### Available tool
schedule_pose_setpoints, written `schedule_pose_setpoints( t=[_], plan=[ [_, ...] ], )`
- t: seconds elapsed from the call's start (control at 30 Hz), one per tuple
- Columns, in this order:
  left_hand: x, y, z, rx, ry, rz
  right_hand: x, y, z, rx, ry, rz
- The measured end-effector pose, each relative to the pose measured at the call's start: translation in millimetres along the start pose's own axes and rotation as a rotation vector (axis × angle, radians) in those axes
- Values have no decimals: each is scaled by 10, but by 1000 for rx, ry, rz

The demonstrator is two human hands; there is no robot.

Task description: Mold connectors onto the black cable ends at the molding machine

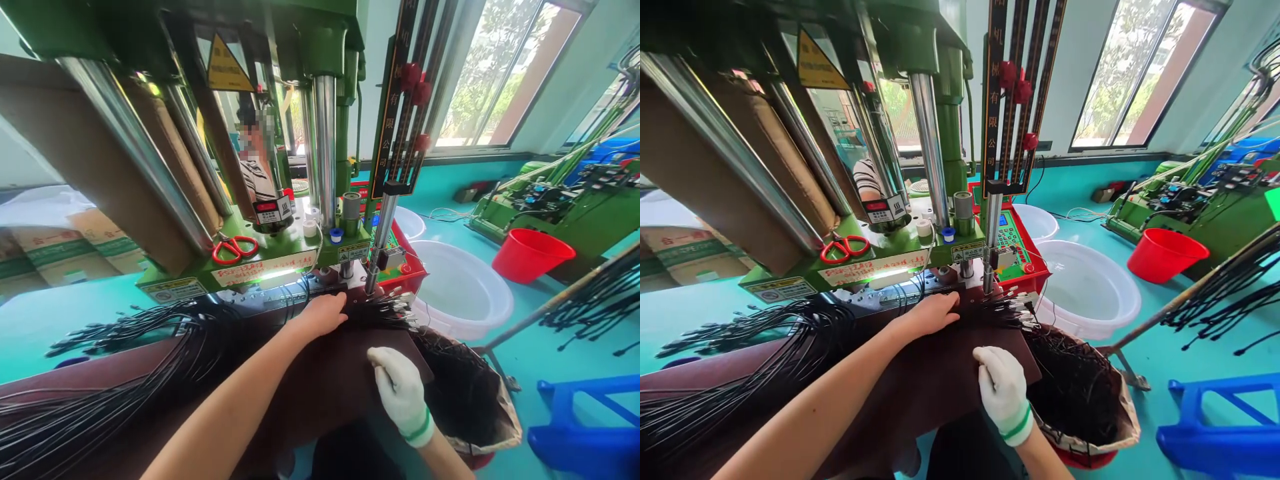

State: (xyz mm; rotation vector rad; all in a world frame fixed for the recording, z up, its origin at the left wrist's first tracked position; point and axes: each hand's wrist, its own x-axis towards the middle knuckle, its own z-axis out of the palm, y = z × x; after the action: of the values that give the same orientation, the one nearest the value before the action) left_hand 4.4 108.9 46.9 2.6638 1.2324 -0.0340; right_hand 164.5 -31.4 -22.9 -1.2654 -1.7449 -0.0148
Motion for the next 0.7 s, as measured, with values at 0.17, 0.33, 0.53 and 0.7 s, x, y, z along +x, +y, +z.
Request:
schedule_pose_setpoints(
  t=[0.17, 0.33, 0.53, 0.7],
  plan=[
    [-133, -4, 5, -106, 67, 112, -10, -12, -17, 46, -71, 51],
    [-390, -97, -78, -632, 108, 107, 2, -23, -18, 49, -101, 62],
    [-469, -129, -71, -1024, 20, 50, 10, -25, -2, 235, -144, 170],
    [-482, -72, -14, -1051, 32, 42, 191, -154, 22, 865, -119, 556]
  ],
)
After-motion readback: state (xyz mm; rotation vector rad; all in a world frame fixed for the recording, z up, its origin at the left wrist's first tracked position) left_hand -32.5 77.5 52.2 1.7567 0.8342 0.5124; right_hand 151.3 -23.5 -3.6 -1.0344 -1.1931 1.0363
